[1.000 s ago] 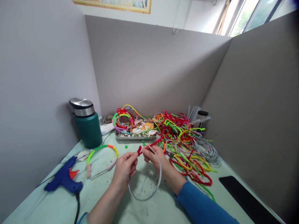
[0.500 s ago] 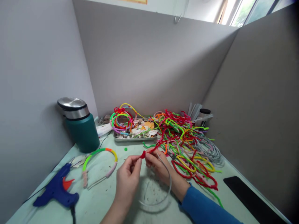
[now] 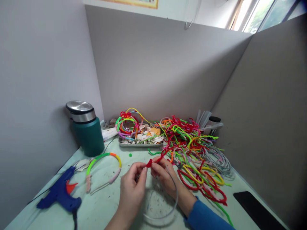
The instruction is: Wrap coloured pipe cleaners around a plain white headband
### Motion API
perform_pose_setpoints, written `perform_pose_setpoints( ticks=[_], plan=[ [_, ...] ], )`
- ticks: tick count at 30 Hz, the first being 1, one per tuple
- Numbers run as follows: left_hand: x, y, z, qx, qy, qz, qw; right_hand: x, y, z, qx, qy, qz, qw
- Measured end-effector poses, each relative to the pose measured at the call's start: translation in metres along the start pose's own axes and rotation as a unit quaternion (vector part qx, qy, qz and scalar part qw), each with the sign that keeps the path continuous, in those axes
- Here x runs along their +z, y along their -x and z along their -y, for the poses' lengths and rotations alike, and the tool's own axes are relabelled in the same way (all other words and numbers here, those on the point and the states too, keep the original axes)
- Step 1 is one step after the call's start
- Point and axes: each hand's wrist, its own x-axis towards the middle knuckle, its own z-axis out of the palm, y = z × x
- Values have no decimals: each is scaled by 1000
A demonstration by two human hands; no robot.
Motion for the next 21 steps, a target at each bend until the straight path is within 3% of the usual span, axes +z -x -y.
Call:
perform_pose_setpoints(
  ticks=[7,21],
  plan=[
    [2,-7,7,-48,81,-14,996,3,-1,-8,-12,3,-18,1000],
    [-1,-10,8,-174,220,61,958,2,1,-10,-24,42,-6,999]
  ],
)
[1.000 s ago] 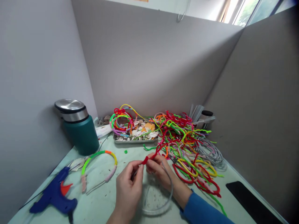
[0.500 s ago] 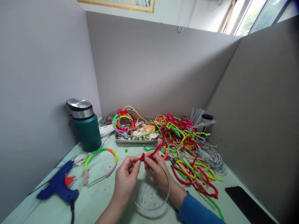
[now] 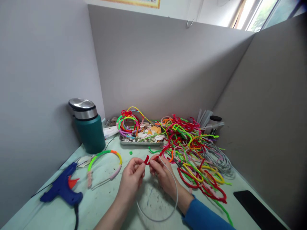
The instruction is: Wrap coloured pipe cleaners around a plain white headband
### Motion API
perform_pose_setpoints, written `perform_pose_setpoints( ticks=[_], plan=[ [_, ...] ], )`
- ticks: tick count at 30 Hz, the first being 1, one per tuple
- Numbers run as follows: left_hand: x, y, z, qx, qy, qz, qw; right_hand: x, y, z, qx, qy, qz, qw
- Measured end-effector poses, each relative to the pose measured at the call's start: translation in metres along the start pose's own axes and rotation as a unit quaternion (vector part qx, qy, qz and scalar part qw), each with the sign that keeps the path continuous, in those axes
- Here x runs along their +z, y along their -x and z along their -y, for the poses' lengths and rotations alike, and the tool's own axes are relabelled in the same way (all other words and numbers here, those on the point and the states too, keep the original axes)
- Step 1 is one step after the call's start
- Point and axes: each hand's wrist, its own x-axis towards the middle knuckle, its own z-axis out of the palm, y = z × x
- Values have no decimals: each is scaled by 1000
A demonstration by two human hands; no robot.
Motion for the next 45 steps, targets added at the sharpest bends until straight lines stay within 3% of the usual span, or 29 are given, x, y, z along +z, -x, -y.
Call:
perform_pose_setpoints(
  ticks=[12,21,26,32,38,45],
  plan=[
    [0,-3,4,33,-31,-6,999,1,0,2,5,-17,-13,1000],
    [-1,-3,2,-28,-24,-20,999,2,0,11,18,52,-19,998],
    [-4,-7,9,9,-148,-40,988,1,-3,8,12,90,-36,995],
    [-2,-8,12,46,-213,-34,975,-2,-6,9,-82,130,-37,987],
    [0,-4,9,95,-240,-36,965,0,-6,11,-62,127,-19,990],
    [-1,-3,10,94,-237,-46,966,-1,-4,10,-18,111,-3,994]
  ],
)
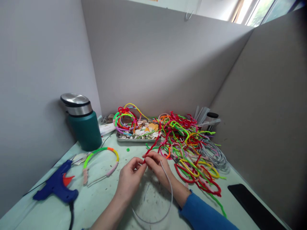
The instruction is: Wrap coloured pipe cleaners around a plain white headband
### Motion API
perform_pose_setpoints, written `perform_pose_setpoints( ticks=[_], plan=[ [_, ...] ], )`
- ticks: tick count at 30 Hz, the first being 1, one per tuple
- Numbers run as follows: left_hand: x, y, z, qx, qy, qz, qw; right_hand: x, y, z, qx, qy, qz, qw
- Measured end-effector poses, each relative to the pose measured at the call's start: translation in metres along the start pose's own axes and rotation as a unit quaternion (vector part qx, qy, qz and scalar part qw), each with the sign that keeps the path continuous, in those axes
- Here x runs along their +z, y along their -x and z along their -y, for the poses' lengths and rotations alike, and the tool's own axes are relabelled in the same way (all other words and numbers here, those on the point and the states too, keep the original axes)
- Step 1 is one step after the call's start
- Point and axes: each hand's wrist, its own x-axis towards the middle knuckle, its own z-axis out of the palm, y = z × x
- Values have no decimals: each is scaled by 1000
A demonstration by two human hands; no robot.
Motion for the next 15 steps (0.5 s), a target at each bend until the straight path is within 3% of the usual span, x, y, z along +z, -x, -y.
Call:
perform_pose_setpoints(
  ticks=[3,8,15],
  plan=[
    [-1,-1,0,5,6,-1,1000,1,1,2,35,-18,5,999],
    [-3,-2,-3,3,23,-7,1000,2,0,2,36,15,0,999],
    [-6,-3,-7,-97,101,20,990,-1,0,0,20,36,15,999]
  ],
)
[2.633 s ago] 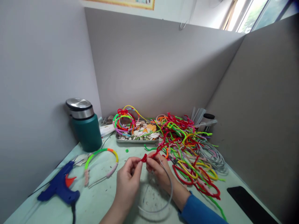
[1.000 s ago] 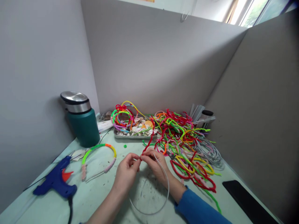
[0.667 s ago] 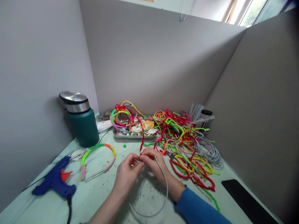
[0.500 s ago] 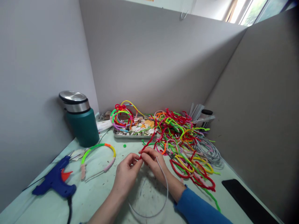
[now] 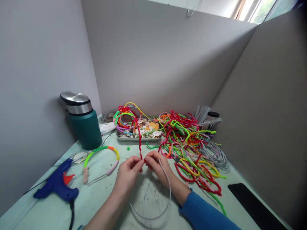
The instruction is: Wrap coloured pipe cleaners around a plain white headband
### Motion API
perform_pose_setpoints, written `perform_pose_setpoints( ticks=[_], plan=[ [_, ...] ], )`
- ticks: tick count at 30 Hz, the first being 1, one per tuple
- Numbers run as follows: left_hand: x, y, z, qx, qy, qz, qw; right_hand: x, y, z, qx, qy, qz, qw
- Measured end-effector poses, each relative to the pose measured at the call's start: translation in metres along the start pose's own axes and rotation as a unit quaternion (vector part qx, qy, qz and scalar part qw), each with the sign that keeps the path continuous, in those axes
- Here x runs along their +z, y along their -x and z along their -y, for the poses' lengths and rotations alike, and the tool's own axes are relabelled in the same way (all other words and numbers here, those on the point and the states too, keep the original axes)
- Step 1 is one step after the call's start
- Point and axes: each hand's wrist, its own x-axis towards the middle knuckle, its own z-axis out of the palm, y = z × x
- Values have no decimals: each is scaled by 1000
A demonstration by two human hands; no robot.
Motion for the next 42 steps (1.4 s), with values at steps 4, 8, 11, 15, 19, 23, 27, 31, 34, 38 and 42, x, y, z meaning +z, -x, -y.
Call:
perform_pose_setpoints(
  ticks=[4,8,11,15,19,23,27,31,34,38,42],
  plan=[
    [1,3,-6,-49,35,14,998,-1,2,3,-11,15,7,1000],
    [1,4,-9,-63,45,20,997,-1,4,1,-8,-10,14,1000],
    [1,4,-10,-63,46,20,997,-1,5,2,-14,-14,19,1000],
    [1,4,-10,-69,41,12,997,-2,6,5,-19,-2,18,1000],
    [2,5,-12,-74,50,8,996,-2,6,4,-24,-1,22,999],
    [2,6,-13,-75,56,20,995,-3,6,1,-19,-12,19,1000],
    [1,6,-11,-81,57,27,995,-2,6,0,-25,-27,17,999],
    [1,6,-10,-82,53,33,995,-1,5,-2,-18,-52,11,998],
    [1,7,-10,-78,43,43,995,0,2,-5,12,-93,-11,996],
    [2,8,-10,-84,35,67,994,1,-2,-13,54,-153,-18,987],
    [5,8,-9,-73,9,88,993,1,-4,-17,96,-203,4,974]
  ],
)
